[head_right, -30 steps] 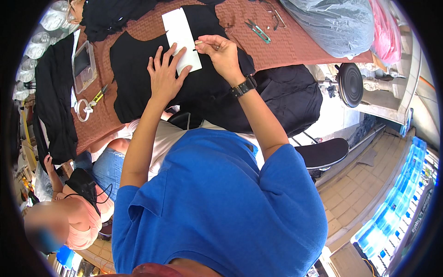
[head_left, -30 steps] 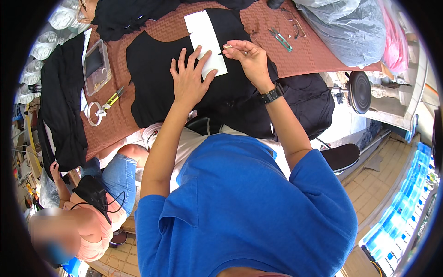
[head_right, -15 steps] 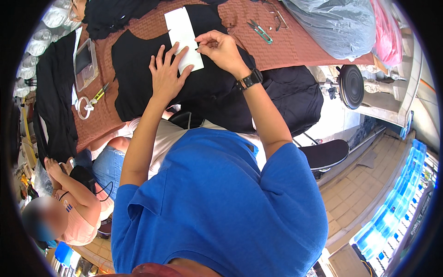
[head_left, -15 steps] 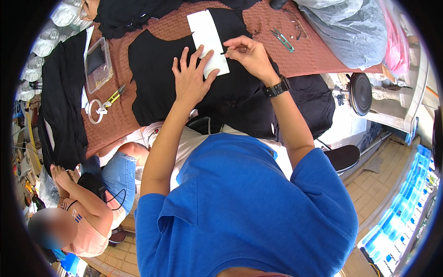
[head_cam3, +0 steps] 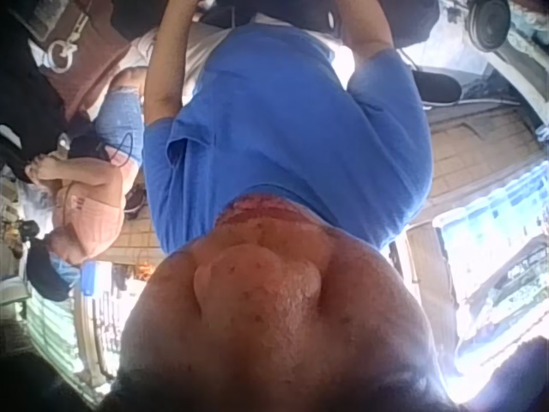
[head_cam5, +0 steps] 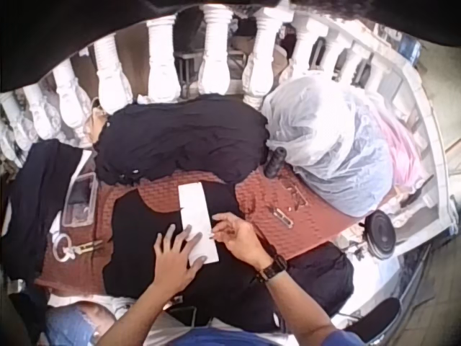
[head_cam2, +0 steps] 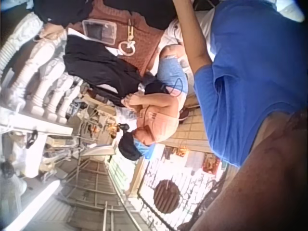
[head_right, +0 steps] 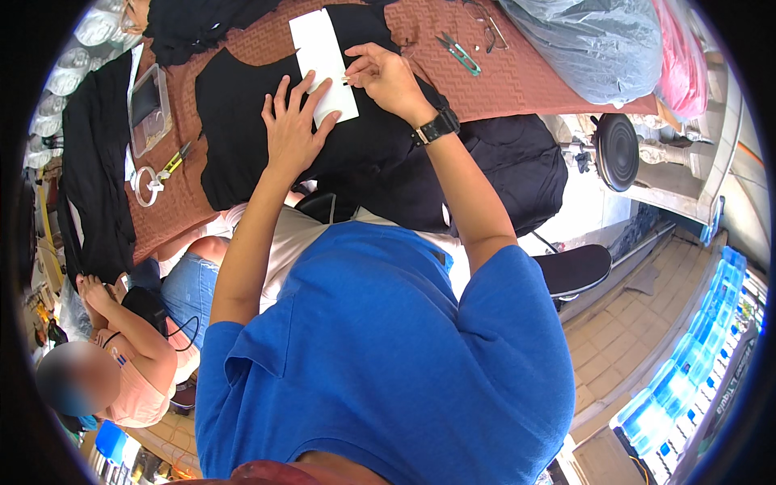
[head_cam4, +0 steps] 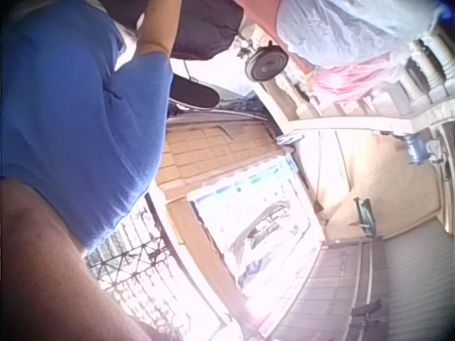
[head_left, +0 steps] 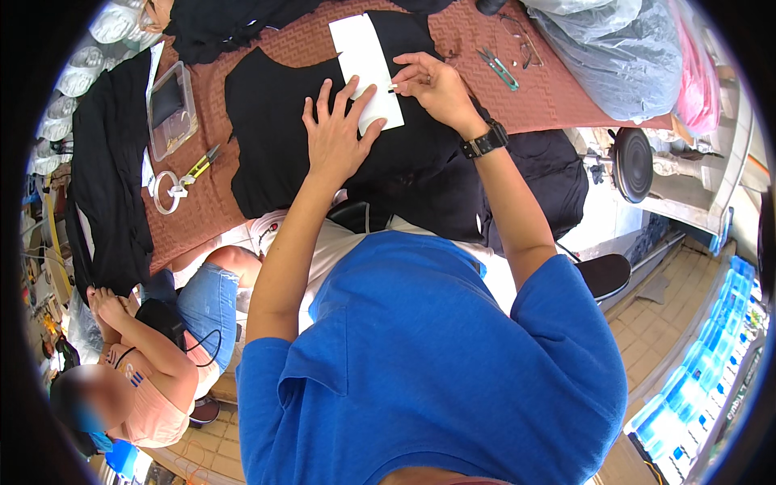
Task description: The person works on black fabric garments by hand, applying white labels and using a small blade to trim threads.
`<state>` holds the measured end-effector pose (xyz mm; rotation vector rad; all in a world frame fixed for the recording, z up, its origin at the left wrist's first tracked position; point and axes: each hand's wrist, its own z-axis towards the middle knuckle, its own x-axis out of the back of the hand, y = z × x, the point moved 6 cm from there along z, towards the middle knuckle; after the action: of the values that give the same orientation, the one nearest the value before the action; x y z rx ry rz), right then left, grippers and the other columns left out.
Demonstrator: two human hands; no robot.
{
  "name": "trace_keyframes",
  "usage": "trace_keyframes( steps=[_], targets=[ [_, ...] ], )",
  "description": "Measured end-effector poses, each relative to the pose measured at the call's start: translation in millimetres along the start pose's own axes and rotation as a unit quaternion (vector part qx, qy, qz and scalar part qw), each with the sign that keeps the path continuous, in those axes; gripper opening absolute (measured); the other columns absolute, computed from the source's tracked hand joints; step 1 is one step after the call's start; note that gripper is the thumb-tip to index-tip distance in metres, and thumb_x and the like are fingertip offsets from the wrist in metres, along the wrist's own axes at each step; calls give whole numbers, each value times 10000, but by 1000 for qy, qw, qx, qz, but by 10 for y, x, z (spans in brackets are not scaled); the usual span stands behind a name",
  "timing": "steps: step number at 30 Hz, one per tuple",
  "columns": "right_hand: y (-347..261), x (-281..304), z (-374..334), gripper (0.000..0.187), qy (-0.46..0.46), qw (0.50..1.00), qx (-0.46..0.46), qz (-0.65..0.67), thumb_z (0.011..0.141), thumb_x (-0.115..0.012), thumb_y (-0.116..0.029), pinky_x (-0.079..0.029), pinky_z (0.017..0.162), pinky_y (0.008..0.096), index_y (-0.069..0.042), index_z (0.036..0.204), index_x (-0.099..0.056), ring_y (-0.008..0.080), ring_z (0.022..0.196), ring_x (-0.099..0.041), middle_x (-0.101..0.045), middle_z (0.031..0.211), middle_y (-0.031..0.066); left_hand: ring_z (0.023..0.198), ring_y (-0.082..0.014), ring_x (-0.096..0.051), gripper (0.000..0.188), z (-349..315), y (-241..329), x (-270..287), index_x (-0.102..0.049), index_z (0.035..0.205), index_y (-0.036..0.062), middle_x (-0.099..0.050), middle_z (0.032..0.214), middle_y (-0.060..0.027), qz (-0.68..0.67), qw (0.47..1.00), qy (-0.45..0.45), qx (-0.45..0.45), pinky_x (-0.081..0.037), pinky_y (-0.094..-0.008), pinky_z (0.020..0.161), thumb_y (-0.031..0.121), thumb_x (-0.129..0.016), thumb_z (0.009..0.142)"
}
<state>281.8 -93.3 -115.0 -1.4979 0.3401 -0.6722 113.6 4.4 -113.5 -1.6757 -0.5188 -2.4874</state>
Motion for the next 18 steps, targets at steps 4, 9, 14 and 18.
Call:
trace_keyframes(
  steps=[4, 9, 14, 18],
  targets=[
    [-140, -19, -30, 364, 21, 993, 41, -105, 880, -663, 79, -600, 789, 338, 8, 1235, -616, 232, 885, -766, -760, 949, 154, 1463, -380, -341, 550, 2, -2, 4, -576, 1458, 279, -465, 1548, -35, 2, 1000, -4, -2, -228, -671, 1158, 524, -619, 967],
    [-126, -79, -47, 374, 34, 973, 76, -214, 891, -673, 56, -598, 779, 332, -15, 1252, -601, 248, 869, -765, -761, 935, 153, 1478, -392, -305, 524, 29, 52, 36, -560, 1472, 289, -429, 1573, -51, 20, 999, -35, -10, -205, -677, 1168, 500, -590, 994],
    [-114, -77, -4, 348, 41, 970, 94, -221, 885, -698, 26, -592, 754, 331, -13, 1221, -614, 248, 836, -755, -754, 911, 149, 1461, -390, -325, 516, 52, 42, 42, -568, 1464, 269, -451, 1550, -63, 7, 999, -26, -33, -225, -663, 1170, 463, -607, 988],
    [-160, -74, 2, 320, 59, 978, 66, -191, 840, -735, 21, -570, 715, 381, 2, 1147, -644, 278, 770, -726, -709, 847, 151, 1433, -363, -368, 526, 70, 58, 32, -563, 1457, 194, -482, 1521, -64, -10, 998, -27, -64, -265, -596, 1183, 419, -619, 985]
  ],
)
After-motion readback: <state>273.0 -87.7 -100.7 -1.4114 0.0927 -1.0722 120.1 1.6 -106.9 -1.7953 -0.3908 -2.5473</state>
